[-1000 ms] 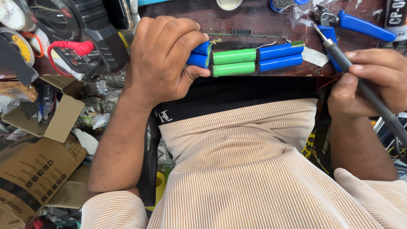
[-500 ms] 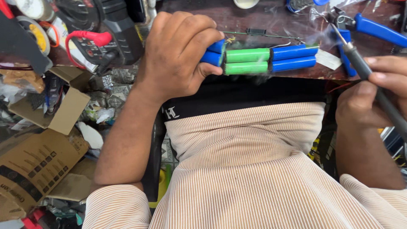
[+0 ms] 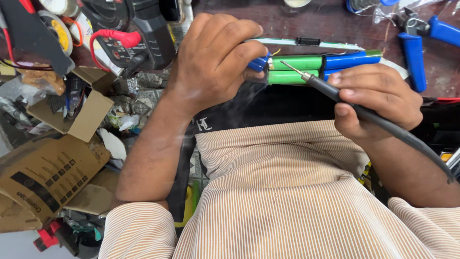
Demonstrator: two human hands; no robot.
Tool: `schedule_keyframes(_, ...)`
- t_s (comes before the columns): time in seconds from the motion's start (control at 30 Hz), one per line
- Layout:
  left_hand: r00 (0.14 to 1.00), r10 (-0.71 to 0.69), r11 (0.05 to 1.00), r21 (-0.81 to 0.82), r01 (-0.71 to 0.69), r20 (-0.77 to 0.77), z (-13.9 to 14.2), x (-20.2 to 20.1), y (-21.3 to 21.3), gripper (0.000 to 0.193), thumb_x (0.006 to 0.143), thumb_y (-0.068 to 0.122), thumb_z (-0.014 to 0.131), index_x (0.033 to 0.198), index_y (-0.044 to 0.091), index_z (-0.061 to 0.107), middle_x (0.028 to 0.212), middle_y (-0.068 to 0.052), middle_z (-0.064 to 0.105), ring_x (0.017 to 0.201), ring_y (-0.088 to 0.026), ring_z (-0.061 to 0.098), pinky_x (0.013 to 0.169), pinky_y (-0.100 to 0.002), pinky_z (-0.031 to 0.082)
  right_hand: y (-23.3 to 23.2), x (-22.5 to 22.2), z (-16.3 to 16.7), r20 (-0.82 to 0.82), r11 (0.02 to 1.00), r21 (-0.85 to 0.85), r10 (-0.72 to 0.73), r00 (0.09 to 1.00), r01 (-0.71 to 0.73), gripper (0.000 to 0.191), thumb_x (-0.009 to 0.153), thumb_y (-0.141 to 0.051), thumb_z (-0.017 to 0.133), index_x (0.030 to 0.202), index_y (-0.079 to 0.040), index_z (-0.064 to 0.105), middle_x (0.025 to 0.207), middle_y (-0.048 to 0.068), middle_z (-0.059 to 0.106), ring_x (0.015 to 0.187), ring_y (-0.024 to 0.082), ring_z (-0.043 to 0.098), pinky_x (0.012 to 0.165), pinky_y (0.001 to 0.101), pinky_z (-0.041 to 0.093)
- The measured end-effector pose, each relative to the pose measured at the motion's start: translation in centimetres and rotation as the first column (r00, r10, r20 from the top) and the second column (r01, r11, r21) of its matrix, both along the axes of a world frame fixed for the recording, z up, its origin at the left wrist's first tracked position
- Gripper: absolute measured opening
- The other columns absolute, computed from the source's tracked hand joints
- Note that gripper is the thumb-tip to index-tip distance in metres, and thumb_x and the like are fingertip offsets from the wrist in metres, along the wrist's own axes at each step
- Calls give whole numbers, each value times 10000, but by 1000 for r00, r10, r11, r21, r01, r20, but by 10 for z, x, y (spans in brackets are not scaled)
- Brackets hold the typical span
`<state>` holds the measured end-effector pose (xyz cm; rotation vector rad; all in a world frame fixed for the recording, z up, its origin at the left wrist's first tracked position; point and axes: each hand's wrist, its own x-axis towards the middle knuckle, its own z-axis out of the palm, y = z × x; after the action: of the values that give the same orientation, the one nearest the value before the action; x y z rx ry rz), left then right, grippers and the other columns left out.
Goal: The person solders wires onto a row of blue and green 18650 battery cells on a workbench using a soldering iron, repositioning the cells and the attached circuit board between solder joints, and briefly handles a round battery holder component before continuing to solder connections along the pack.
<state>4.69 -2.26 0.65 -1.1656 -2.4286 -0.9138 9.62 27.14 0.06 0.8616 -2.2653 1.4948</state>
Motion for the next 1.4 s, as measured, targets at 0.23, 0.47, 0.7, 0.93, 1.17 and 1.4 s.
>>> schedule_keyframes(0.23,1000,-6,1000,11,6,0,1,0,-1,283,945,287,780,1076,76,646,1224,-59,613,1080,-237,616,902,-386,470,3,-1,-12,-109,998,27,59,992,-56,146,846,-59,770,842,43,666,787,169,710,779,315,746,706,393,639)
schedule_keyframes(0.47,997,10,1000,-11,-11,-75,-1,-1,1,139,969,92,733,1081,95,652,1180,-34,629,1013,-197,622,832,-364,457,5,-3,-12,-143,993,57,109,984,-102,134,836,-57,771,826,28,668,801,173,726,780,317,747,708,394,636)
schedule_keyframes(0.7,995,1,1000,-10,-2,-100,-1,0,0,134,991,146,695,1088,96,616,1203,-23,603,1042,-200,605,877,-367,459,5,-2,-10,-121,993,68,106,987,-99,151,844,-84,763,820,30,667,805,178,728,765,316,742,704,395,637)
schedule_keyframes(0.93,993,-10,1000,-13,9,-113,-2,-1,-1,145,964,155,675,1079,93,611,1194,-26,593,1040,-201,602,915,-380,469,4,2,-10,-122,994,79,85,989,-75,140,856,-87,752,811,19,672,806,180,735,768,320,748,706,402,639)
schedule_keyframes(1.17,992,-18,1000,-13,17,-123,-3,0,-2,150,966,136,672,1091,88,607,1162,-25,596,1042,-190,605,924,-370,469,5,0,-15,-156,994,63,97,983,-88,144,851,-88,759,810,22,674,797,182,734,753,313,749,692,393,643)
schedule_keyframes(1.4,990,-13,1000,-2,13,-139,-4,-1,-1,140,988,140,698,1082,94,605,1182,-22,598,1019,-183,601,910,-364,468,8,-1,-20,-186,992,64,118,975,-108,127,853,-78,750,814,15,672,795,183,735,749,309,747,677,386,638)
